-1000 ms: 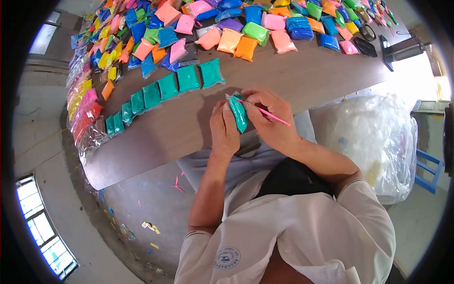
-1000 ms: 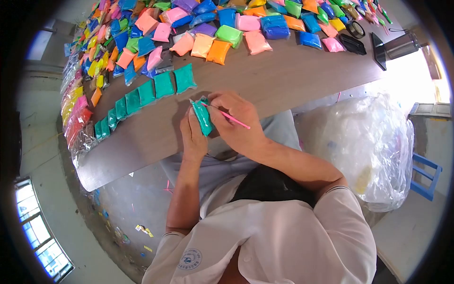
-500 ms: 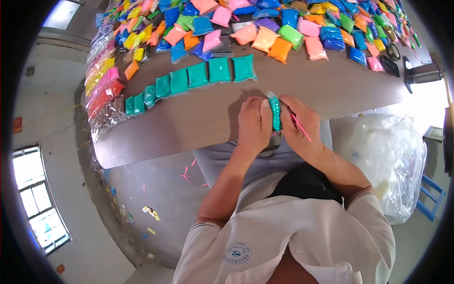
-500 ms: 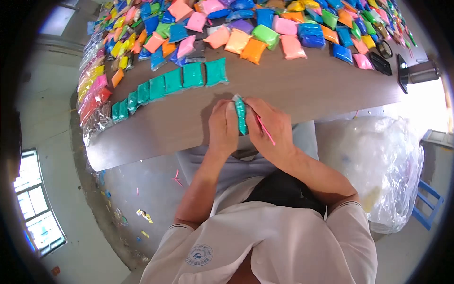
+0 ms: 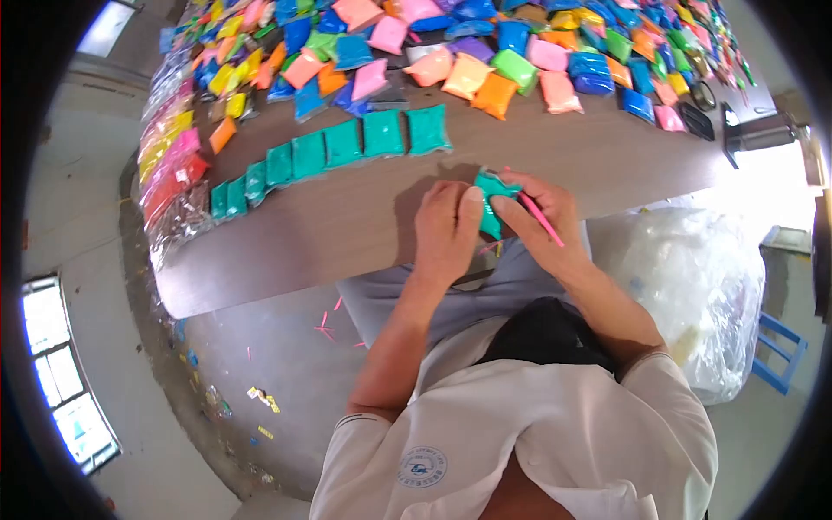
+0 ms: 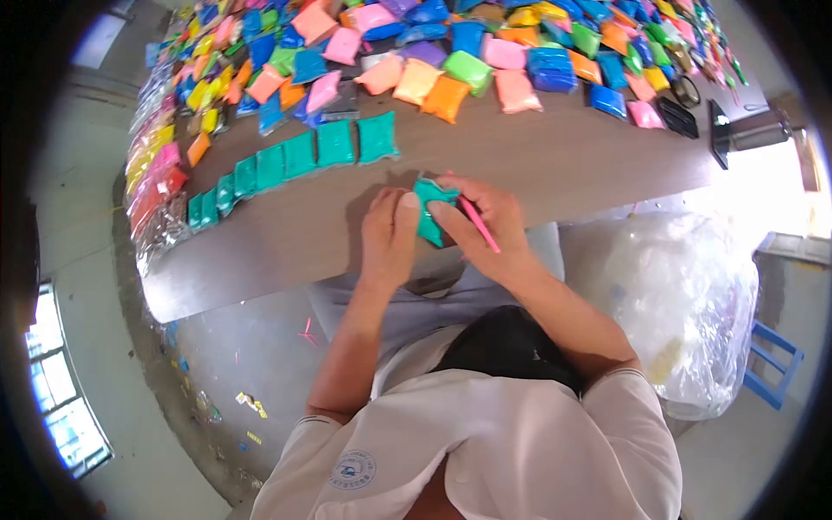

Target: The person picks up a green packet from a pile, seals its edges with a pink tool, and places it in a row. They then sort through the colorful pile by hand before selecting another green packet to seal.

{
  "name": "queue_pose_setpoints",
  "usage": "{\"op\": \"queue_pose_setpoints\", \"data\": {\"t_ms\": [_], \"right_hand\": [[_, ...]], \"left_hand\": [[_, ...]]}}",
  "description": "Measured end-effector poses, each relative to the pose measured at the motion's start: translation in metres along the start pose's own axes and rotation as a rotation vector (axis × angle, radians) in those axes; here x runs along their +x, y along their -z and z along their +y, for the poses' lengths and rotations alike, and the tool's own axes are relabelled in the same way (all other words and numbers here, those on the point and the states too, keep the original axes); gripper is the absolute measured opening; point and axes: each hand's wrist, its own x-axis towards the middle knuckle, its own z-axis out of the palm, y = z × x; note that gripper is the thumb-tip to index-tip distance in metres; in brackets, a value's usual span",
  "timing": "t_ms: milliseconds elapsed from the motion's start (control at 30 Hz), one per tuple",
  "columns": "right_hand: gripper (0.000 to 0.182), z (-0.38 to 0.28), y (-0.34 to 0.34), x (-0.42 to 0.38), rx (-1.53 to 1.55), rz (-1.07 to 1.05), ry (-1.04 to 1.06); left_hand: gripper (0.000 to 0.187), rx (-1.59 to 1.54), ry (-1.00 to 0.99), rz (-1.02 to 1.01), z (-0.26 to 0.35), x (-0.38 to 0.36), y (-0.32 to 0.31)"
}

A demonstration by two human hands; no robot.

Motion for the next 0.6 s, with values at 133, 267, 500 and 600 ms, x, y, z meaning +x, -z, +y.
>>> {"op": "queue_pose_setpoints", "data": {"t_ms": [133,267,500,600], "right_hand": [[0.028,0.006,-0.002,0.005,0.217,-0.009,-0.078],[0.028,0.004,0.007,0.011,0.124,-0.117,0.056],[0.034,0.023,0.044,0.025,0.421,-0.151,0.121],[0.030,0.009,0.060,0.022,0.331,-0.225,0.125]], "left_hand": [[0.034,-0.053,0.023,-0.117,-0.003,-0.001,0.010],[0.036,-0.123,0.107,-0.184,0.001,0.000,0.017],[0.033,0.030,-0.002,-0.192,-0.002,0.001,0.012],[0.032,0.026,-0.010,-0.194,-0.004,0.001,0.011]]}}
